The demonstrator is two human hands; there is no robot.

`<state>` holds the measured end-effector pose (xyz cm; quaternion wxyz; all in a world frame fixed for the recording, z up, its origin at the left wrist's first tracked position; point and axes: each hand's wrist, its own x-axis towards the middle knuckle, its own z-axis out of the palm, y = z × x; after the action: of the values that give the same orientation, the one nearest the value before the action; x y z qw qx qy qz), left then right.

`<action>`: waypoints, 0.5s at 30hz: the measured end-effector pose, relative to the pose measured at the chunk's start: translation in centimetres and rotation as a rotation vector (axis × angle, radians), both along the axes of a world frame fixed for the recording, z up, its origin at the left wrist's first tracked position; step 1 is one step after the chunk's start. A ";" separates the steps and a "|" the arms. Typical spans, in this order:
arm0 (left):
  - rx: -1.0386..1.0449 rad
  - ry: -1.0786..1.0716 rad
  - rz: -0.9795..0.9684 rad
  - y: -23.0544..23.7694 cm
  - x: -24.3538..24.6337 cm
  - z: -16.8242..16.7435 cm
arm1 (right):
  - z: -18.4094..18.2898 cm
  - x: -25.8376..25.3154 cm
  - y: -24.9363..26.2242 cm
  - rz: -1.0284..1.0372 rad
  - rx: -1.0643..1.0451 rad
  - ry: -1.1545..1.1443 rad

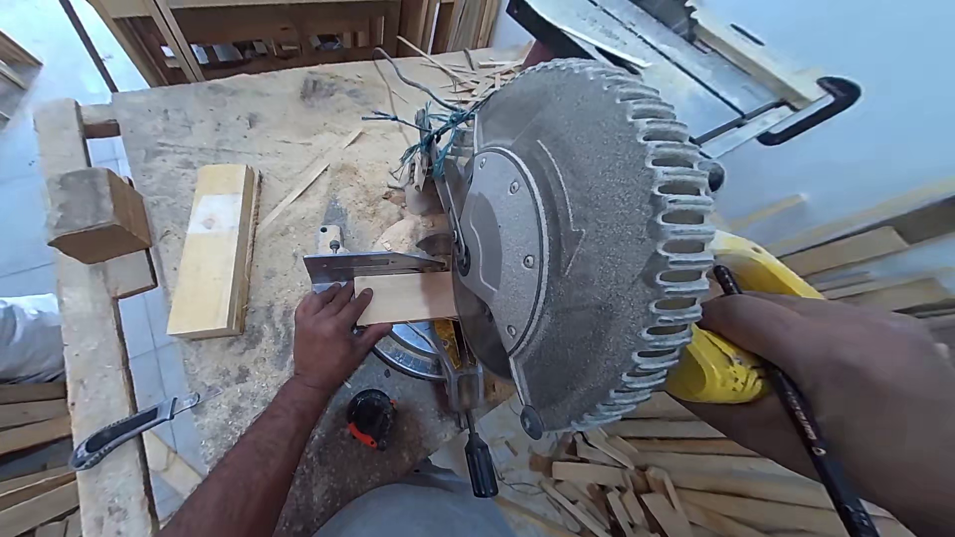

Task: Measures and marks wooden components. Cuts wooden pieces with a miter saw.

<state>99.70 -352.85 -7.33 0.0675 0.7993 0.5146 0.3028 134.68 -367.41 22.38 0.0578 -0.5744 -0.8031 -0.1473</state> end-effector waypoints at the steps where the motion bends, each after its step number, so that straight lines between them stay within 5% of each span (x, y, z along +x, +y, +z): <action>1: -0.006 0.006 -0.001 0.0 0.0 0.0 | 0.0 0.0 0.0 -0.002 0.000 -0.002; 15: 0.017 -0.011 0.004 0.2 0.0 0.0 | -2.7 -0.2 -0.8 0.034 0.084 0.017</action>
<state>99.74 -352.62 -7.36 0.0629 0.7972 0.5131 0.3119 134.53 -368.25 19.68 0.0915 -0.5588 -0.8054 -0.1749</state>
